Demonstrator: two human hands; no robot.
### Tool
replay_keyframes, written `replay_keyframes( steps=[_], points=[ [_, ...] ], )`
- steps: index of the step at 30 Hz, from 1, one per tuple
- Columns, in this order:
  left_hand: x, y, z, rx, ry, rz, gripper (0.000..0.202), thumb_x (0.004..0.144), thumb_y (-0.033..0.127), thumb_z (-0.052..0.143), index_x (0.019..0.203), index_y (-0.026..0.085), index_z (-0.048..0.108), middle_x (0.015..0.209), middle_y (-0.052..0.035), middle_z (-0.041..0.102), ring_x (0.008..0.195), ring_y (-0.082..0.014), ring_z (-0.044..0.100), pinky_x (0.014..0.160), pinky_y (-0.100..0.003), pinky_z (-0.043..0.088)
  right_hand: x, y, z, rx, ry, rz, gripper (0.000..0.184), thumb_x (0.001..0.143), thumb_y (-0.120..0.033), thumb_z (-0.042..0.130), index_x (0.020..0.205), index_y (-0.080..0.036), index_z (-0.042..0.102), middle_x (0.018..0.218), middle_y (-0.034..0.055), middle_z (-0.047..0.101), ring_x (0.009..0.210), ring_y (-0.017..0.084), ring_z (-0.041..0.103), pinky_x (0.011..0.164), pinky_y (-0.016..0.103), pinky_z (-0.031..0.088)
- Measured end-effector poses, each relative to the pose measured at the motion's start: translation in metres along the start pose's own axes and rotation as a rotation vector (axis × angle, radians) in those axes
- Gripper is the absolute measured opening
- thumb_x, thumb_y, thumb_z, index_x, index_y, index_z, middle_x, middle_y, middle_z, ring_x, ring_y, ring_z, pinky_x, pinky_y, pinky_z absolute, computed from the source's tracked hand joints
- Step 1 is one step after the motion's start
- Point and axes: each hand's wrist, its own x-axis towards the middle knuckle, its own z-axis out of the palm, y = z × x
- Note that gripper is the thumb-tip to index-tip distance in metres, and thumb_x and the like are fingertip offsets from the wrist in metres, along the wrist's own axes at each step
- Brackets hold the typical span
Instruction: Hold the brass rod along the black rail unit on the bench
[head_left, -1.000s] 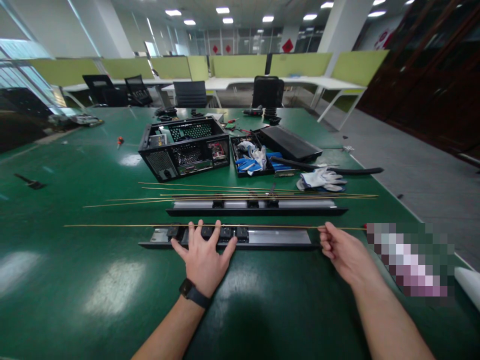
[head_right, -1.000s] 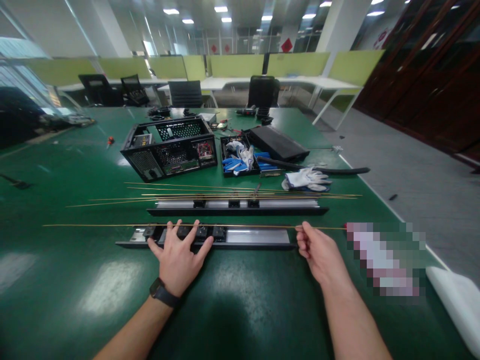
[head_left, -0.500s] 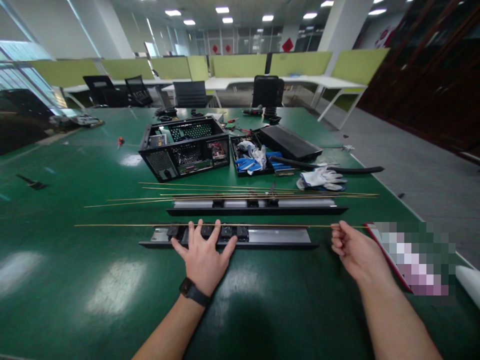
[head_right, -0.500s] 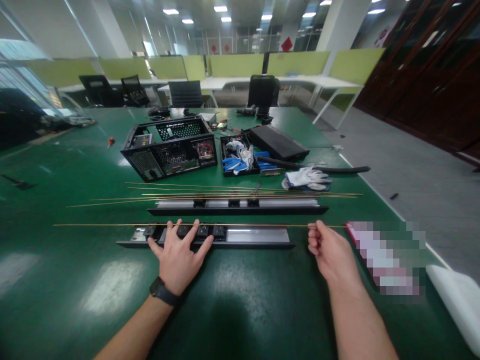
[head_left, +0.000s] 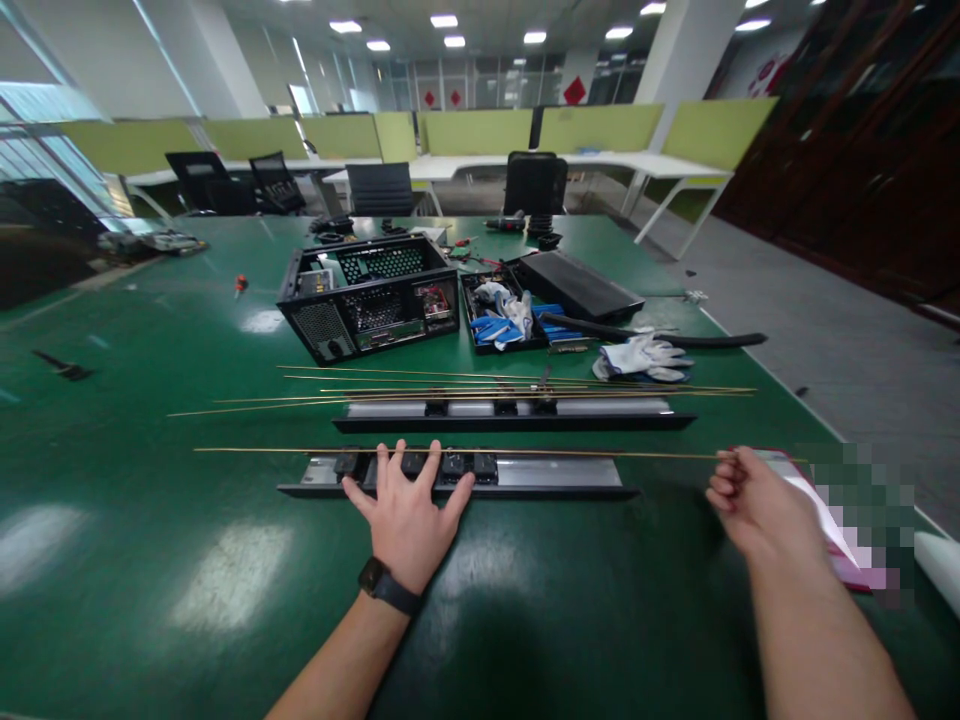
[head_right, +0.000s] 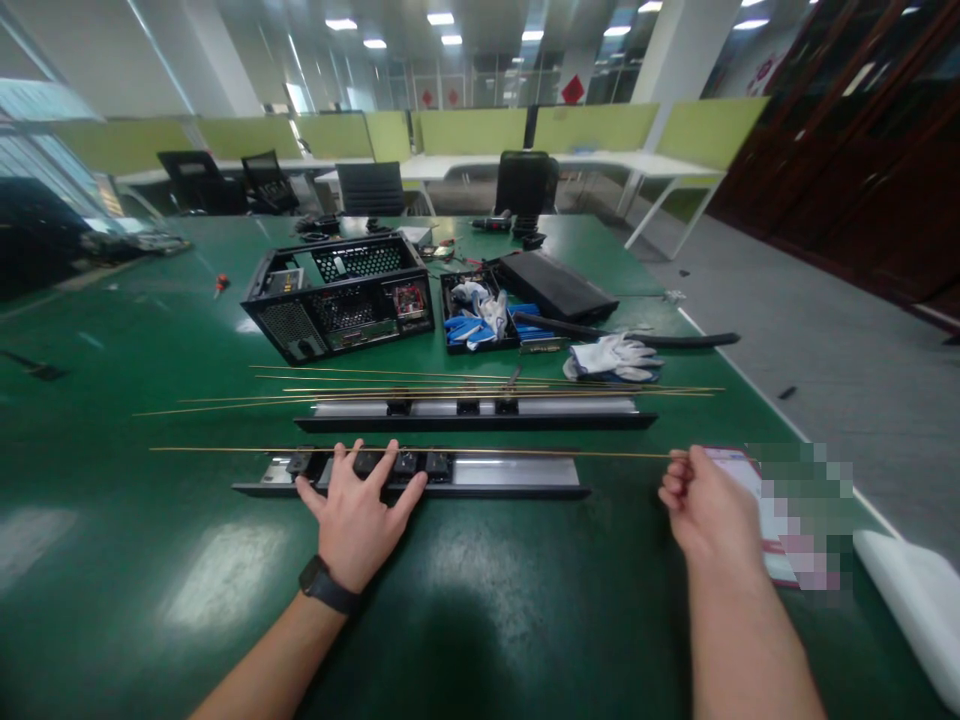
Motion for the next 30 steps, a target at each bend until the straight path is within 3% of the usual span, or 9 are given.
replay_keyframes(
  steps=[10, 14, 20, 30],
  points=[
    [0.000, 0.001, 0.000, 0.006, 0.000, -0.007, 0.055, 0.092, 0.057, 0.069, 0.140, 0.031, 0.069, 0.154, -0.0232, 0.055, 0.153, -0.0455, 0.038, 0.116, -0.085, 0.013, 0.004, -0.004, -0.004, 0.043, 0.028, -0.048, 0.026, 0.097, -0.010, 0.059, 0.072, -0.017, 0.060, 0.061, -0.0036, 0.043, 0.043, 0.005, 0.034, 0.033, 0.017, 0.023],
    [-0.001, 0.001, -0.001, 0.014, 0.005, -0.007, 0.054, 0.093, 0.056, 0.069, 0.140, 0.031, 0.069, 0.154, -0.0235, 0.055, 0.153, -0.0450, 0.038, 0.117, -0.084, 0.013, 0.000, 0.006, 0.002, -0.035, -0.083, 0.023, 0.021, 0.095, -0.022, 0.065, 0.075, -0.018, 0.064, 0.062, -0.0026, 0.048, 0.044, 0.006, 0.036, 0.033, 0.016, 0.025],
    [-0.001, 0.001, -0.001, 0.018, 0.002, -0.003, 0.054, 0.093, 0.056, 0.068, 0.140, 0.031, 0.069, 0.154, -0.0233, 0.055, 0.152, -0.0460, 0.039, 0.116, -0.085, 0.013, -0.021, 0.026, 0.014, -0.131, -0.268, 0.043, 0.023, 0.080, -0.032, 0.083, 0.081, -0.014, 0.071, 0.066, 0.0011, 0.056, 0.047, 0.007, 0.042, 0.034, 0.015, 0.028],
    [-0.001, 0.002, -0.001, 0.014, 0.007, -0.004, 0.052, 0.093, 0.056, 0.067, 0.139, 0.031, 0.070, 0.154, -0.0225, 0.055, 0.153, -0.0448, 0.038, 0.117, -0.084, 0.012, -0.038, 0.038, 0.027, -0.157, -0.339, 0.093, 0.029, 0.077, -0.036, 0.090, 0.079, -0.014, 0.072, 0.066, 0.0014, 0.057, 0.047, 0.006, 0.043, 0.036, 0.014, 0.029]
  ],
)
